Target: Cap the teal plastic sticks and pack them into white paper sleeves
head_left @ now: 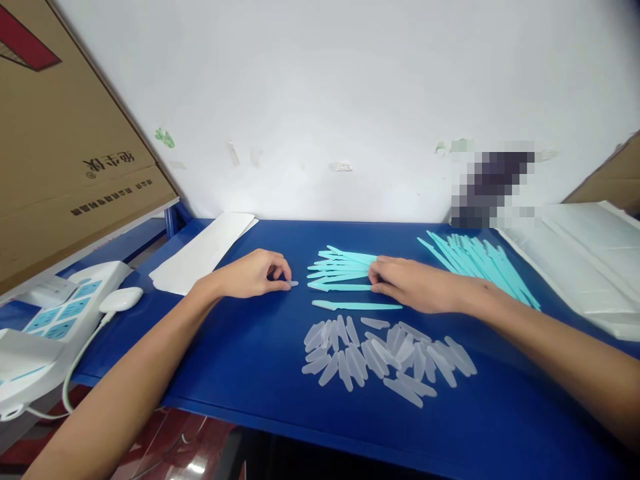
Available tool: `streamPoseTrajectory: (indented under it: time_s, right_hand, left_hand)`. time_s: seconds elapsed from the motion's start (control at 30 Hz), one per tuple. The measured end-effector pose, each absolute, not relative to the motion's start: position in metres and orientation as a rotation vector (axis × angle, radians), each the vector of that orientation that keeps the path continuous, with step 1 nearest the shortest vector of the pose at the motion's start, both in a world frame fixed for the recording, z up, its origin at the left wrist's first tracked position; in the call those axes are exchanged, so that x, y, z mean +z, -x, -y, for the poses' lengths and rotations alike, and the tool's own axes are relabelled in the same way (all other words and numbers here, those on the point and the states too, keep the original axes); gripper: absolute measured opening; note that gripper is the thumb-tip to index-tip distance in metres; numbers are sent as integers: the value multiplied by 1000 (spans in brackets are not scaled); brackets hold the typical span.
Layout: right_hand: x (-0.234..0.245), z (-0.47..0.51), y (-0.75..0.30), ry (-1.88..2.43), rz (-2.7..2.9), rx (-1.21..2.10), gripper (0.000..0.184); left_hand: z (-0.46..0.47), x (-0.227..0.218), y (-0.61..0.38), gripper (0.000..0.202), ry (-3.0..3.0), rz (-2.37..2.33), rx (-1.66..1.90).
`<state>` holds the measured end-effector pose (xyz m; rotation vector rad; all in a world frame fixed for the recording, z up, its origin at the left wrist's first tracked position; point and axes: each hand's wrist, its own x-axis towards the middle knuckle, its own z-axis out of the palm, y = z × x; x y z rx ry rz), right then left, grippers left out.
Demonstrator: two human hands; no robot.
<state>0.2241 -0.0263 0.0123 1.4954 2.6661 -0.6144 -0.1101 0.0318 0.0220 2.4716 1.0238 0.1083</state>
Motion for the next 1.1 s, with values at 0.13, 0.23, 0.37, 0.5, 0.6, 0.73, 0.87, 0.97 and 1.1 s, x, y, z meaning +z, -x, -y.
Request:
streamPoseTrajectory:
  time_s: [0.13,0.23,0.37,0.5,0.6,0.73,0.87,0.97,1.1]
  right_hand:
    - [23,27,-233,-1440,-2615,-649,34]
    - [26,27,-237,-1418,-2630,-702,34]
    - [22,26,-240,-1381,-2708,-793,34]
    - [20,26,-240,-1373,-2722,-776,34]
    - [21,26,-240,-1354,-2703,-728,34]
    - [23,26,-244,-1359,-2689,-727,34]
    - [25,27,-242,-1393,-2700,-740,31]
    - [25,34,-231,-1392,-2737,-665,26]
    - [23,44,-213,-1402,-2786,-425,18]
  left_hand:
    - [-29,11,98,31,-2420,-945,231]
    - [-25,5,88,34,-2383,-897,226]
    - [-24,2,85,36,-2388,-905,300]
    - [-24,0,85,37,-2376,-907,329]
    - [-24,0,84,35,-2371,-898,347]
    - [-23,1,84,34,-2346,-906,331]
    - [-23,1,84,34,-2315,-916,323]
    - [-23,-1,83,35,-2302,-931,320]
    - [-22,-5,79,37,-2308,-964,352]
